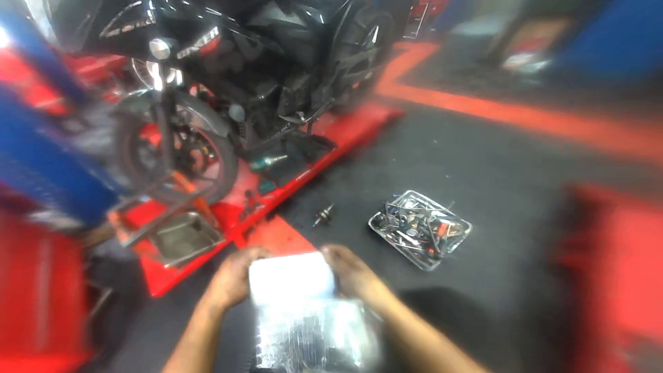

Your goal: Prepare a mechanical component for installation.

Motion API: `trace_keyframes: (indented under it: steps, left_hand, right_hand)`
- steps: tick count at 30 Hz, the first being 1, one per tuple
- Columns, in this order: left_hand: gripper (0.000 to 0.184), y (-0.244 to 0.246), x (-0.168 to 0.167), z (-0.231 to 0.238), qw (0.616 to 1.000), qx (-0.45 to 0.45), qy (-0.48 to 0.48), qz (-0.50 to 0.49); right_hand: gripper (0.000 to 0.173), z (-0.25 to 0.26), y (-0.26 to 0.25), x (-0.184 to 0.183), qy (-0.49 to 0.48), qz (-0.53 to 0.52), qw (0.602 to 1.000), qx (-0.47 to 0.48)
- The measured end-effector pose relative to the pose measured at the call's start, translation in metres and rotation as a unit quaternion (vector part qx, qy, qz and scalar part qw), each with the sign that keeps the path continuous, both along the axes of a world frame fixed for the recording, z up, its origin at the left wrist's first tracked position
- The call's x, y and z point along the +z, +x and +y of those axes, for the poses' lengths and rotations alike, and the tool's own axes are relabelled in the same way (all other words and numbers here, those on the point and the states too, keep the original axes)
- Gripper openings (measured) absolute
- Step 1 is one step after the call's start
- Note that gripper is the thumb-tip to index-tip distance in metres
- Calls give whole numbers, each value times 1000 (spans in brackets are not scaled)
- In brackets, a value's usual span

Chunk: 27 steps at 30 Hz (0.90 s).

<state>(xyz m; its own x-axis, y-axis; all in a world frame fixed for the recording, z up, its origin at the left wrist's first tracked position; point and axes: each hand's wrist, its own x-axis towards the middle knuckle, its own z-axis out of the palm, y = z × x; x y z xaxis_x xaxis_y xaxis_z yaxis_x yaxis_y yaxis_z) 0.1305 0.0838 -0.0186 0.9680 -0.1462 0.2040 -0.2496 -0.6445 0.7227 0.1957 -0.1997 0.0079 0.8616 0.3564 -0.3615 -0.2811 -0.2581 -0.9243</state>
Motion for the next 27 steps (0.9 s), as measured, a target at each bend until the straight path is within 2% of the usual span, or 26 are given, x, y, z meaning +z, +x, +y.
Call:
trace_keyframes:
  steps: [2, 4, 6, 7, 8, 11, 14, 16, 18, 20, 22, 23, 27]
  left_hand:
    - [31, -3, -11, 0, 999, 44, 11, 22]
    - [28, -7, -15, -3, 997, 68, 0, 40]
    - [28, -6, -15, -5, 995, 78, -15, 65]
    - [30, -5, -17, -5, 995, 74, -21, 71]
    - [32, -2, -19, -4, 995, 64, -23, 71]
    - [35, 2, -23, -5, 996, 53, -33, 67]
    - [34, 3, -25, -4, 996, 40, -52, 66]
    - [33, 6, -26, -4, 995, 31, -66, 63]
    - [30, 8, -24, -5, 994, 25, -78, 70]
    - [30, 12, -20, -4, 995, 4, -75, 71]
    - [32, 15, -18, -2, 997, -27, -52, 49]
    - [33, 17, -19, -2, 998, -40, -34, 39]
    - [45, 19, -13, -8, 997, -24, 42, 55]
  right_hand:
    - [55, -17, -18, -9, 67, -100, 993, -2]
    - [83, -35, -41, -23, 145, -260, 951, 82]
    - [121, -47, -64, -30, 133, -365, 906, 168]
    - [135, -48, -73, -35, 100, -402, 893, 178]
    - [140, -49, -76, -44, 75, -438, 880, 167]
    - [139, -44, -69, -59, 71, -483, 862, 139]
    - [138, -44, -71, -54, 85, -442, 881, 142]
    - [130, -49, -67, -48, 100, -416, 889, 165]
    - [106, -56, -57, -40, 154, -354, 905, 181]
    - [71, -57, -43, -39, 211, -276, 931, 109]
    - [46, -49, -34, -38, 162, -193, 968, 14]
    - [43, -45, -30, -36, 166, -142, 976, 18]
    - [60, -37, -18, -32, 279, 5, 956, 89]
